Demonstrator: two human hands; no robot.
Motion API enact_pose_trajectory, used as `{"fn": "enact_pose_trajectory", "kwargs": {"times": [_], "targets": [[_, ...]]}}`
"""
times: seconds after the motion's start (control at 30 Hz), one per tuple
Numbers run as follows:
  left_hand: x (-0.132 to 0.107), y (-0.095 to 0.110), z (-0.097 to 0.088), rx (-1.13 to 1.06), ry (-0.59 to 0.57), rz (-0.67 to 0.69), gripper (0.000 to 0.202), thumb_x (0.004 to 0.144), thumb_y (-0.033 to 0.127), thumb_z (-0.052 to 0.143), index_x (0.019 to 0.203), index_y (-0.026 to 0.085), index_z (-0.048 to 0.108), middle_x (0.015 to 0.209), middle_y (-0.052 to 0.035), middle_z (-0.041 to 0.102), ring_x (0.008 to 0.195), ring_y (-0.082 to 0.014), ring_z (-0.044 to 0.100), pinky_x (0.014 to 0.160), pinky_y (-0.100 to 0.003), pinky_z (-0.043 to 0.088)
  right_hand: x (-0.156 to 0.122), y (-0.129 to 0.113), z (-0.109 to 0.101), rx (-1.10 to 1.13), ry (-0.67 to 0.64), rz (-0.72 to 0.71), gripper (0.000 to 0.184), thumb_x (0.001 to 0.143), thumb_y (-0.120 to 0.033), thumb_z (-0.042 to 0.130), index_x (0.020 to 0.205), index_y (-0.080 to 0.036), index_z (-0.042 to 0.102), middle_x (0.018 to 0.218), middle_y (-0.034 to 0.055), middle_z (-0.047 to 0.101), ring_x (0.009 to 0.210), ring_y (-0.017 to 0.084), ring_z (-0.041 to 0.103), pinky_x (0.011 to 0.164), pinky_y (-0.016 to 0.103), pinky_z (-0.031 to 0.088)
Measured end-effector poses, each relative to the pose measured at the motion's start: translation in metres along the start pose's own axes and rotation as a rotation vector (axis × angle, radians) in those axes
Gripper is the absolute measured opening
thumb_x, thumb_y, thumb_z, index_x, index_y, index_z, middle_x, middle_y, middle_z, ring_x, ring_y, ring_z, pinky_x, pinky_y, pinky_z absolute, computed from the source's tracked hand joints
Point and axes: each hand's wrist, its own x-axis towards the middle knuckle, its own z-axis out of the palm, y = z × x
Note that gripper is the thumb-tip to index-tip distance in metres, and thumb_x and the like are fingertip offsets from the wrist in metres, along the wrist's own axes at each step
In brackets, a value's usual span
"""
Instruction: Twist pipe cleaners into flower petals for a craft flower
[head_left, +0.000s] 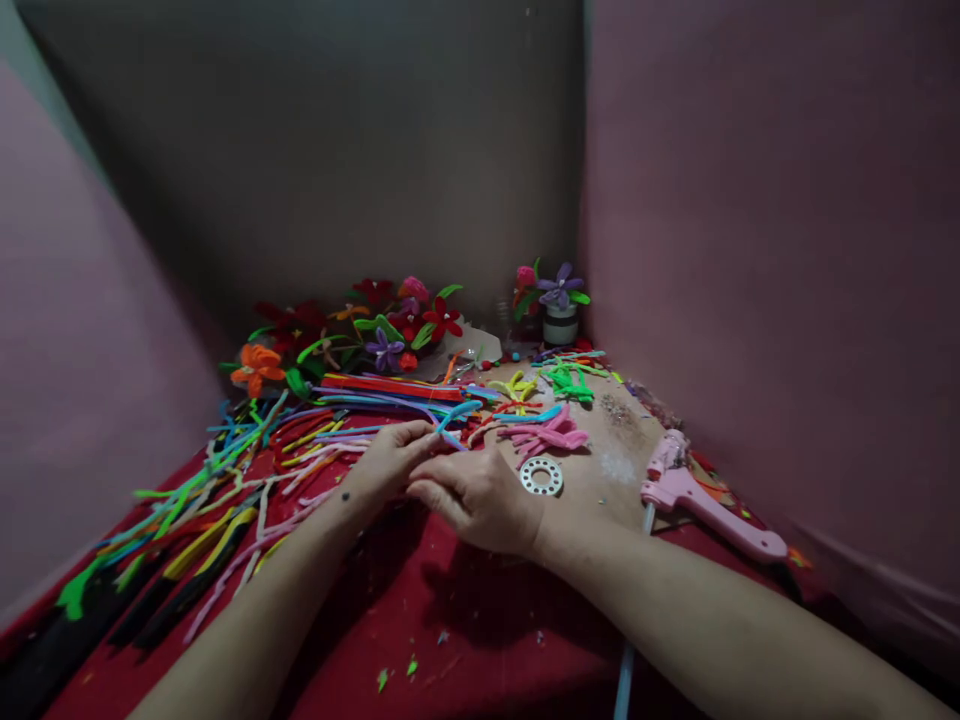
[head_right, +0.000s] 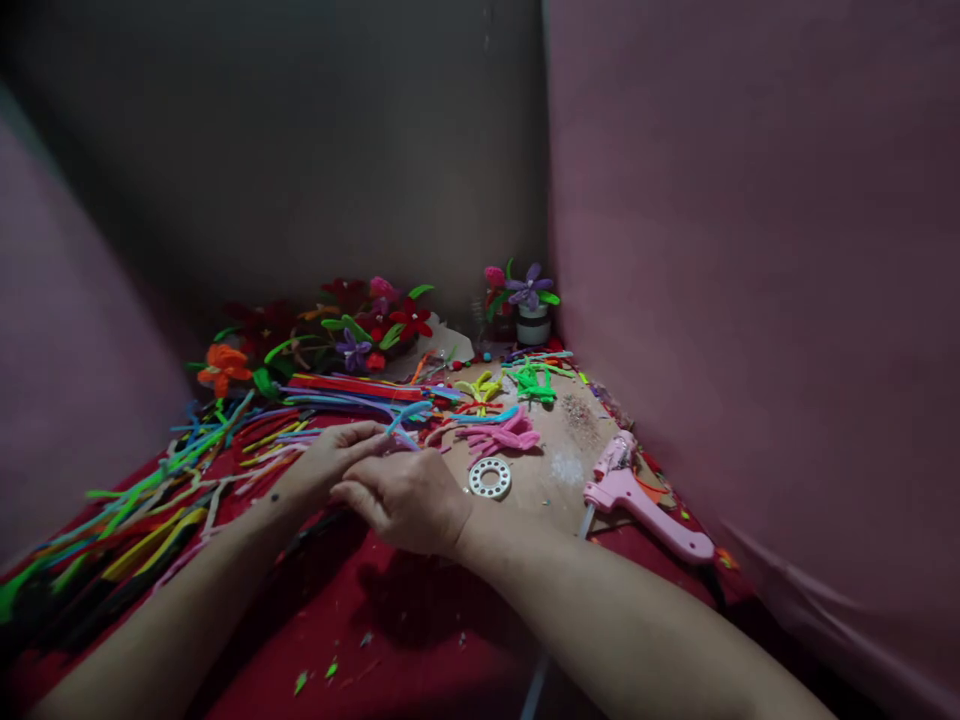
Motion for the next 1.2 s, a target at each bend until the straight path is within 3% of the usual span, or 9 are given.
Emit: {"fn": "enact_pose_trajectory", "kwargs": {"times": [0.1, 0.33, 0.43, 0.5, 0.67, 0.8, 0.9, 1.0, 1.2], "targets": [[0.009, 0.013, 0.008, 0.111, -0.056, 0.036, 0.031, 0.068, 0.044, 0.06, 0.066, 0.013, 0.058, 0.061, 0.0015, 0.053, 0.06, -0.0117, 0.047, 0.055, -0.021, 0.038, -0.002, 0.0, 0.003, -0.076, -0.04, -0.019, 0.031, 0.09, -0.032, 0.039, 0.076, -0.017, 0.063, 0.071, 0.0046, 0.069, 0.066, 0.014, 0.06, 0.064, 0.024, 0.04], [0.047, 0.044, 0.04, 0.124, -0.135, 0.102, 0.025, 0.068, 0.036, 0.059, 0.075, 0.012, 0.061, 0.054, 0.0041, 0.048, 0.049, -0.008, 0.04, 0.047, -0.02, 0.032, -0.001, 0.004, 0.003, -0.129, 0.095, 0.034, 0.036, 0.09, -0.032, 0.039, 0.063, -0.017, 0.057, 0.057, 0.0021, 0.062, 0.053, 0.012, 0.052, 0.056, 0.025, 0.033], [0.062, 0.046, 0.049, 0.227, -0.177, 0.198, 0.028, 0.067, 0.038, 0.061, 0.074, 0.012, 0.065, 0.06, 0.0008, 0.056, 0.055, -0.0101, 0.047, 0.051, -0.02, 0.036, 0.0, 0.007, 0.003, -0.113, 0.09, 0.06, 0.038, 0.09, -0.032, 0.038, 0.06, -0.017, 0.055, 0.054, 0.0018, 0.059, 0.05, 0.011, 0.049, 0.053, 0.024, 0.031], [0.066, 0.044, 0.048, 0.34, -0.099, 0.258, 0.028, 0.066, 0.039, 0.063, 0.076, 0.013, 0.067, 0.068, -0.0019, 0.062, 0.063, -0.0124, 0.052, 0.057, -0.021, 0.039, -0.001, 0.009, 0.003, -0.097, 0.078, 0.085, 0.037, 0.089, -0.032, 0.039, 0.059, -0.017, 0.054, 0.053, 0.0017, 0.058, 0.05, 0.011, 0.05, 0.053, 0.024, 0.031], [0.062, 0.03, 0.011, 0.442, 0.165, 0.23, 0.029, 0.072, 0.035, 0.055, 0.083, 0.012, 0.07, 0.073, -0.0046, 0.068, 0.067, -0.0146, 0.057, 0.062, -0.022, 0.042, -0.001, 0.01, 0.004, -0.013, 0.066, 0.121, 0.034, 0.088, -0.031, 0.043, 0.058, -0.017, 0.052, 0.053, -0.0016, 0.052, 0.051, 0.009, 0.047, 0.057, 0.023, 0.03], [0.051, 0.008, -0.036, 0.616, 0.27, 0.135, 0.028, 0.072, 0.031, 0.052, 0.086, 0.014, 0.07, 0.076, -0.0038, 0.069, 0.07, -0.0153, 0.061, 0.064, -0.022, 0.044, 0.002, 0.015, 0.003, 0.209, 0.187, 0.372, 0.039, 0.087, -0.036, 0.043, 0.053, -0.017, 0.048, 0.048, -0.0039, 0.041, 0.047, 0.007, 0.038, 0.051, 0.022, 0.028], [0.041, -0.014, -0.061, 0.699, 0.309, 0.077, 0.022, 0.07, 0.025, 0.054, 0.081, 0.016, 0.071, 0.076, -0.0032, 0.07, 0.073, -0.0165, 0.062, 0.067, -0.023, 0.044, 0.005, 0.023, 0.003, 0.415, 0.283, 0.551, 0.038, 0.086, -0.042, 0.044, 0.058, -0.016, 0.053, 0.046, -0.0049, 0.039, 0.044, 0.007, 0.034, 0.046, 0.022, 0.027], [0.034, -0.037, -0.071, 0.764, 0.334, 0.054, 0.02, 0.069, 0.019, 0.053, 0.078, 0.018, 0.071, 0.076, -0.0034, 0.069, 0.073, -0.0169, 0.062, 0.068, -0.024, 0.044, 0.005, 0.03, 0.005, 0.571, 0.369, 0.672, 0.04, 0.083, -0.047, 0.046, 0.06, -0.016, 0.055, 0.041, -0.0068, 0.034, 0.038, 0.006, 0.028, 0.041, 0.021, 0.022], [0.033, -0.063, -0.065, 0.911, 0.301, 0.136, 0.019, 0.072, 0.018, 0.056, 0.084, 0.019, 0.071, 0.087, -0.007, 0.063, 0.086, -0.02, 0.054, 0.077, -0.029, 0.042, 0.002, 0.034, 0.007, 0.618, 0.406, 0.744, 0.037, 0.08, -0.048, 0.051, 0.062, -0.015, 0.056, 0.038, -0.0075, 0.036, 0.033, 0.005, 0.026, 0.037, 0.021, 0.019]]}}
